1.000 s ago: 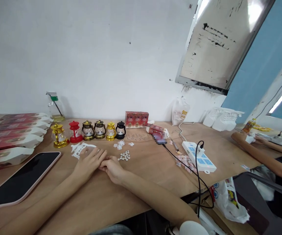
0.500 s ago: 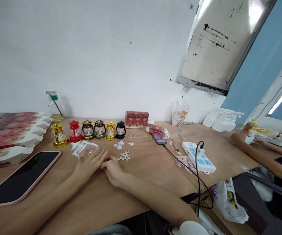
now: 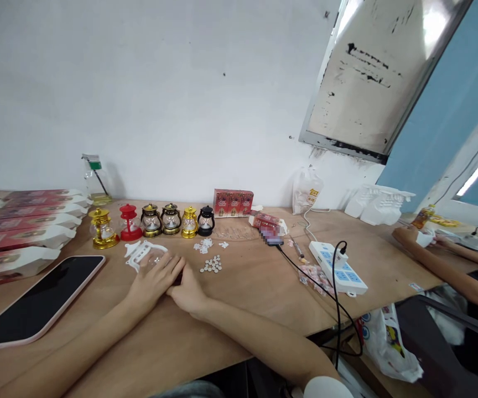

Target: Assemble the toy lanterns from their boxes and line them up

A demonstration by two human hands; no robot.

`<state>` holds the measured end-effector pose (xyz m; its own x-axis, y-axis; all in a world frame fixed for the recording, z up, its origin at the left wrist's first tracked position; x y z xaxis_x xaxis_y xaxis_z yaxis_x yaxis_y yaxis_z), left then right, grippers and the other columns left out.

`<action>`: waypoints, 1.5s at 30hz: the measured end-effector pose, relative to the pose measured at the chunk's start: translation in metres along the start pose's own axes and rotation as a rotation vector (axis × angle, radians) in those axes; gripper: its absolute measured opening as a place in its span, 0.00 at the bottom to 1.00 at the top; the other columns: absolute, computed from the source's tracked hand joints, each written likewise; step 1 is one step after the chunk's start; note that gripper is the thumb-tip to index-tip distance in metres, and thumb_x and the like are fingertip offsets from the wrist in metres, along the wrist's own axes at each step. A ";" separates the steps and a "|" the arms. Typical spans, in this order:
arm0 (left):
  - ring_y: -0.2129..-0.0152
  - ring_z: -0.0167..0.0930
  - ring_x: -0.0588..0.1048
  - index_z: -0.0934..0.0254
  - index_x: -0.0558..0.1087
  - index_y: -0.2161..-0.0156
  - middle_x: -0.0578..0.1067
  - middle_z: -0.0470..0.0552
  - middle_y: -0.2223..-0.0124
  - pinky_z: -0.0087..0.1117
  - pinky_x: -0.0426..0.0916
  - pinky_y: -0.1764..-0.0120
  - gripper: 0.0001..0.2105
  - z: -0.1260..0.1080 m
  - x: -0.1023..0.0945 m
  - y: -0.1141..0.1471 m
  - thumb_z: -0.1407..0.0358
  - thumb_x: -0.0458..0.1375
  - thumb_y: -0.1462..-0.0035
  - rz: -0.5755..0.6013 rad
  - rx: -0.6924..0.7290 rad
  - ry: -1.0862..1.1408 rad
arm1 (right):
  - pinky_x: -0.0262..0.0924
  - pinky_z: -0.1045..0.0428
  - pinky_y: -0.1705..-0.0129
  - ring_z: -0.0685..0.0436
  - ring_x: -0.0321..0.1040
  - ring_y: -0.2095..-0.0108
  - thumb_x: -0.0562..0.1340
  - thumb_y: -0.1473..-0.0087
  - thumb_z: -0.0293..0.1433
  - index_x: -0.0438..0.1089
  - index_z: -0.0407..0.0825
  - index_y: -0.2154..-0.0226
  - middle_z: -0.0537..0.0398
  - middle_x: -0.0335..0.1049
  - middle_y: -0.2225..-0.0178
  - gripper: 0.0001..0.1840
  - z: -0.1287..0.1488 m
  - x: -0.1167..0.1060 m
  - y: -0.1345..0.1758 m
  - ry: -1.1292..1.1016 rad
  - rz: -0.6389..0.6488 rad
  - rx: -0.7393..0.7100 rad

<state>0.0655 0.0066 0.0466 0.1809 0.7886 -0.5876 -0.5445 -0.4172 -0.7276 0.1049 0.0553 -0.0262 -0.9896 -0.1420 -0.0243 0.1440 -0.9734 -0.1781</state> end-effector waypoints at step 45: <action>0.61 0.35 0.70 0.61 0.71 0.64 0.75 0.52 0.65 0.44 0.53 0.53 0.16 0.013 -0.009 -0.007 0.78 0.42 0.43 -0.006 -0.087 -0.013 | 0.61 0.50 0.62 0.51 0.63 0.73 0.69 0.73 0.26 0.64 0.47 0.77 0.64 0.64 0.78 0.16 -0.016 -0.002 -0.012 -0.324 0.031 0.189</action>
<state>0.0575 0.0081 0.0617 0.1734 0.7969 -0.5787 -0.4698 -0.4495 -0.7598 0.1046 0.0705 -0.0402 -0.9374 -0.1915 0.2908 0.2011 -0.9796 0.0034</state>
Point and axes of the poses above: each hand's wrist, its own y-axis away from the middle knuckle, its own x-axis out of the palm, z = x × y, the point moved 10 cm from there along -y, towards the middle knuckle
